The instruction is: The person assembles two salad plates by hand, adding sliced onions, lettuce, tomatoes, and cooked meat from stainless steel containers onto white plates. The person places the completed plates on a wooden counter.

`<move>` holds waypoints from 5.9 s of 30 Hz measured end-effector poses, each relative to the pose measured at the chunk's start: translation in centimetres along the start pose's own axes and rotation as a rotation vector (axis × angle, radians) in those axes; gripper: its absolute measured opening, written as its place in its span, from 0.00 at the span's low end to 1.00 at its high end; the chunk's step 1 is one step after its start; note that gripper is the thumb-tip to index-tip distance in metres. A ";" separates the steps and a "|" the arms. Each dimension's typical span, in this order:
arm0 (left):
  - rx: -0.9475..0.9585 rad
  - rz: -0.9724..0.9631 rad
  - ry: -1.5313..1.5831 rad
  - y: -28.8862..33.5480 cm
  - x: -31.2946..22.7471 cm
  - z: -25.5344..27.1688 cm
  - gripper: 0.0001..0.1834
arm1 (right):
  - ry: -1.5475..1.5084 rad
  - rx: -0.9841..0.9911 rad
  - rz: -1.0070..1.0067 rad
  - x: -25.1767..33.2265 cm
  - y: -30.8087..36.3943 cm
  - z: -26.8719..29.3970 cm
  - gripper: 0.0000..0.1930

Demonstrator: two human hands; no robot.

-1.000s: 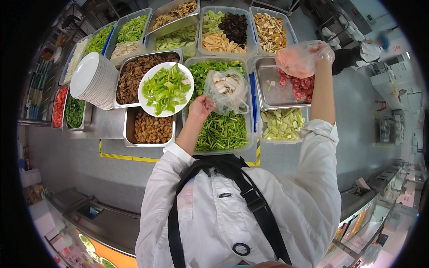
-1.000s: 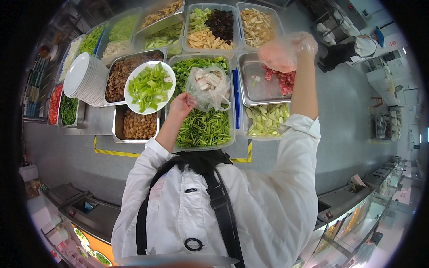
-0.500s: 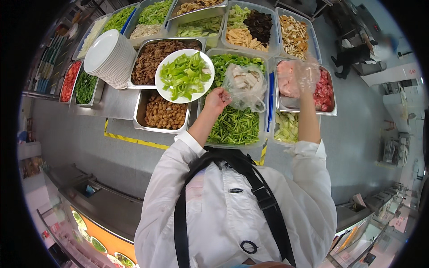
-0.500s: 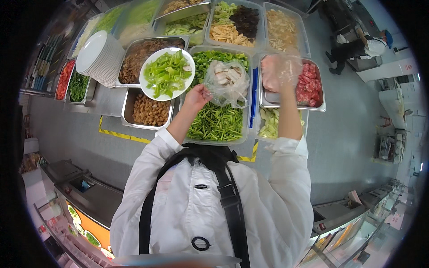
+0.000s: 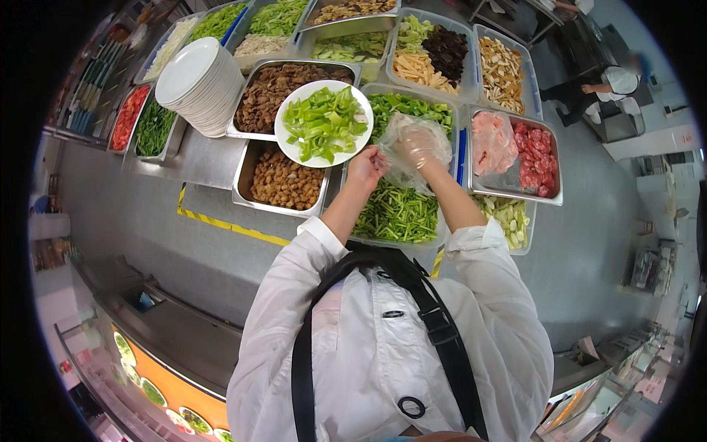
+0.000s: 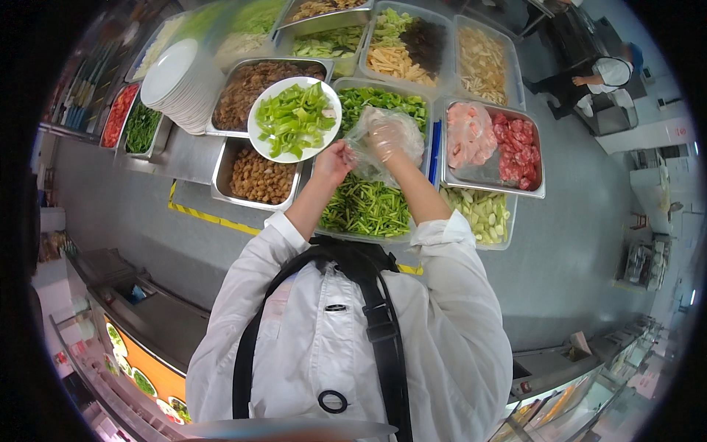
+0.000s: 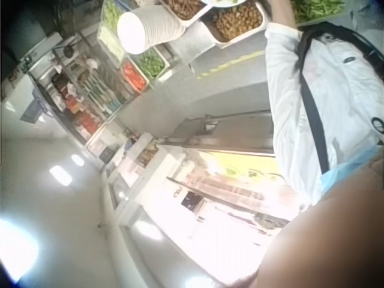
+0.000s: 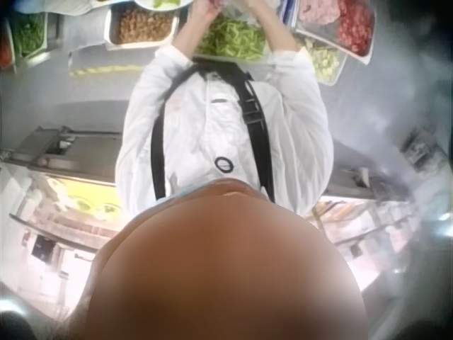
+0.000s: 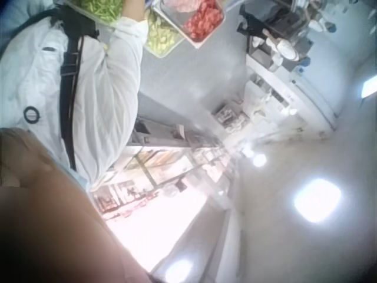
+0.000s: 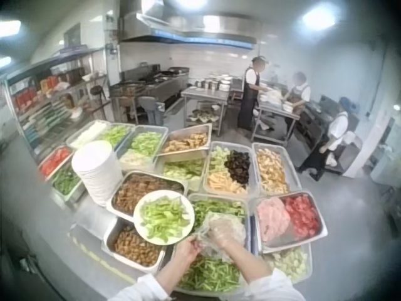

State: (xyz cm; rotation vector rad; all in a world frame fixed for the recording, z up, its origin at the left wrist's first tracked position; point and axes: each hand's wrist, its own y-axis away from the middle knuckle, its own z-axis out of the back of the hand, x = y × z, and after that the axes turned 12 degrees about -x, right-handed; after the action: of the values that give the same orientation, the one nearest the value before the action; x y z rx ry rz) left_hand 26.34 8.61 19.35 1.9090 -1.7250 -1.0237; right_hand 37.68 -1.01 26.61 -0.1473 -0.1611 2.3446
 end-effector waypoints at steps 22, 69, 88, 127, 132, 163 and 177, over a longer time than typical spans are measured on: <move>0.143 -0.055 -0.380 4.4 1.7 -4.6 0.16 | -0.965 -0.083 -0.388 -1.9 6.9 3.3 0.12; 0.111 -0.134 -0.302 3.9 2.6 -1.3 0.03 | -0.931 -0.330 -0.256 1.3 11.0 2.8 0.14; 0.094 -0.128 -0.268 4.3 2.5 -2.4 0.03 | -0.995 -0.340 -0.559 0.4 9.7 2.5 0.07; 0.048 0.055 -0.167 3.6 2.0 1.7 0.07 | -0.518 -0.550 -0.176 6.3 -1.9 4.7 0.12; 0.071 0.069 -0.191 3.3 1.8 2.5 0.07 | -0.649 -0.304 -0.167 10.3 -3.7 5.2 0.14; 0.194 -0.009 -0.111 4.3 0.7 1.1 0.05 | -0.066 0.159 -0.375 -0.1 2.7 1.0 0.31; 0.167 -0.031 -0.076 3.9 1.3 0.4 0.06 | 0.019 0.162 -0.367 0.9 3.0 0.6 0.20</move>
State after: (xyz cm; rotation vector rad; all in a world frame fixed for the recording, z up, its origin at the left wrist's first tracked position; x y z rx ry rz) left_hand 23.34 6.72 21.50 2.0274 -1.8823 -1.0041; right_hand 34.89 -2.53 26.63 -0.0549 0.0119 1.9792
